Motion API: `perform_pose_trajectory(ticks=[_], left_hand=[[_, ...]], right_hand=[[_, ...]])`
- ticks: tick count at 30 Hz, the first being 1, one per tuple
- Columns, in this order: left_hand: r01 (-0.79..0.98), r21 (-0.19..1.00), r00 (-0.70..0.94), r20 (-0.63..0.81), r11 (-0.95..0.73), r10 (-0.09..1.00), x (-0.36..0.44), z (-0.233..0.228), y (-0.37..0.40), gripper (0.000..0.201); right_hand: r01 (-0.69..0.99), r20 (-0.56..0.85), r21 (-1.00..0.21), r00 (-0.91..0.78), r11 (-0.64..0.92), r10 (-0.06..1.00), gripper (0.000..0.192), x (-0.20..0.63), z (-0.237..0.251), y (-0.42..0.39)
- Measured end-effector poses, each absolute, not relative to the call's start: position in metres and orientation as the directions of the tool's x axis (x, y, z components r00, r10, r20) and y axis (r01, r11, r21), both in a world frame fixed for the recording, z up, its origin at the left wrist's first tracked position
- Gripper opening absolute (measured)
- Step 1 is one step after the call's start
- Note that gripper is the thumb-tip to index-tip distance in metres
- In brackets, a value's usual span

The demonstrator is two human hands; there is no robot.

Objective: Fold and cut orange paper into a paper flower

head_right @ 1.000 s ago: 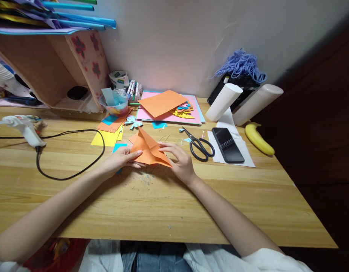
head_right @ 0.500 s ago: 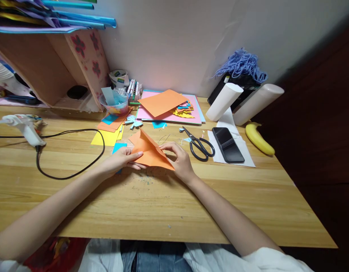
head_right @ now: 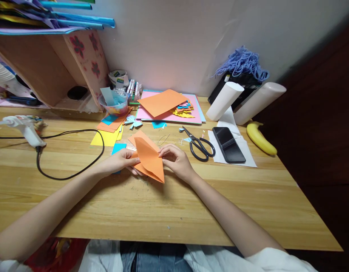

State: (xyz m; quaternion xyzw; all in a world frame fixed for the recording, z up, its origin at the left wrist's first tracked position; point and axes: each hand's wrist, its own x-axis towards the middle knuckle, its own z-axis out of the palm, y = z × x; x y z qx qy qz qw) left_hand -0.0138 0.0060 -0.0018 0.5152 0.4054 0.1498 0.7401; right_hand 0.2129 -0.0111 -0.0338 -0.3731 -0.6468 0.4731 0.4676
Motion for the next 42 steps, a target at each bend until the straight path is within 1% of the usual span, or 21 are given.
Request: perform_pose_trajectory(ticks=[3,6,9,11,14,17,19,23,25,27,30,33,35,37,39,42], left_hand=[[0.24,0.892,0.613,-0.445,0.382,0.654,-0.014,-0.002,0.007,0.031],[0.247,0.912,0.612,-0.409,0.327,0.677,-0.014,-0.004,0.007,0.026],[0.248,0.934,0.583,-0.357,0.258,0.73,-0.014,-0.006,0.008,0.023],[0.282,0.942,0.528,-0.309,0.18,0.791,-0.014,-0.007,0.009,0.024],[0.306,0.944,0.456,-0.255,0.119,0.852,-0.014,-0.006,0.011,0.029],[0.308,0.946,0.438,-0.233,0.098,0.868,-0.013,-0.004,0.011,0.031],[0.301,0.946,0.447,-0.249,0.118,0.859,-0.013,-0.003,0.011,0.028],[0.233,0.94,0.496,-0.334,0.247,0.802,-0.013,-0.002,0.01,0.014],[0.233,0.936,0.499,-0.348,0.264,0.793,-0.013,0.0,0.009,0.011],[0.255,0.933,0.516,-0.353,0.254,0.78,-0.014,0.003,0.008,0.011],[0.301,0.918,0.578,-0.391,0.258,0.716,-0.016,0.006,0.005,0.015],[0.328,0.9,0.627,-0.435,0.287,0.646,-0.016,0.008,0.003,0.018],[0.335,0.895,0.633,-0.446,0.296,0.633,-0.016,0.009,0.002,0.018],[0.348,0.89,0.609,-0.454,0.295,0.651,-0.016,0.009,0.003,0.019],[0.354,0.892,0.565,-0.443,0.281,0.696,-0.016,0.009,0.005,0.021],[0.33,0.912,0.49,-0.387,0.245,0.781,-0.015,0.005,0.007,0.023]], right_hand=[[-0.003,0.151,-0.987,-0.33,0.159,0.932,0.01,0.212,-0.033,-0.011],[0.029,0.035,-0.998,-0.377,0.049,0.926,0.013,0.211,-0.031,-0.012],[0.065,0.003,-0.998,-0.352,0.028,0.936,0.015,0.21,-0.031,-0.014],[0.089,0.033,-0.994,-0.324,0.065,0.945,0.015,0.21,-0.03,-0.014],[0.156,0.145,-0.967,-0.312,0.201,0.939,0.012,0.21,-0.029,-0.016],[0.229,0.255,-0.91,-0.346,0.345,0.903,0.009,0.211,-0.027,-0.017],[0.259,0.274,-0.883,-0.393,0.392,0.878,0.012,0.211,-0.027,-0.018],[0.285,0.245,-0.861,-0.491,0.42,0.836,0.028,0.21,-0.027,-0.018],[0.289,0.218,-0.862,-0.531,0.416,0.819,0.04,0.211,-0.026,-0.018],[0.267,0.204,-0.872,-0.563,0.411,0.801,0.057,0.211,-0.023,-0.018],[0.196,0.211,-0.898,-0.592,0.393,0.778,0.087,0.21,-0.02,-0.02],[0.1,0.211,-0.935,-0.61,0.339,0.763,0.104,0.21,-0.023,-0.023],[0.04,0.229,-0.948,-0.601,0.315,0.766,0.111,0.21,-0.028,-0.025],[0.011,0.267,-0.944,-0.562,0.33,0.783,0.115,0.21,-0.034,-0.026],[0.04,0.309,-0.926,-0.492,0.375,0.814,0.114,0.209,-0.037,-0.026],[0.121,0.371,-0.89,-0.37,0.44,0.852,0.107,0.208,-0.036,-0.023]])
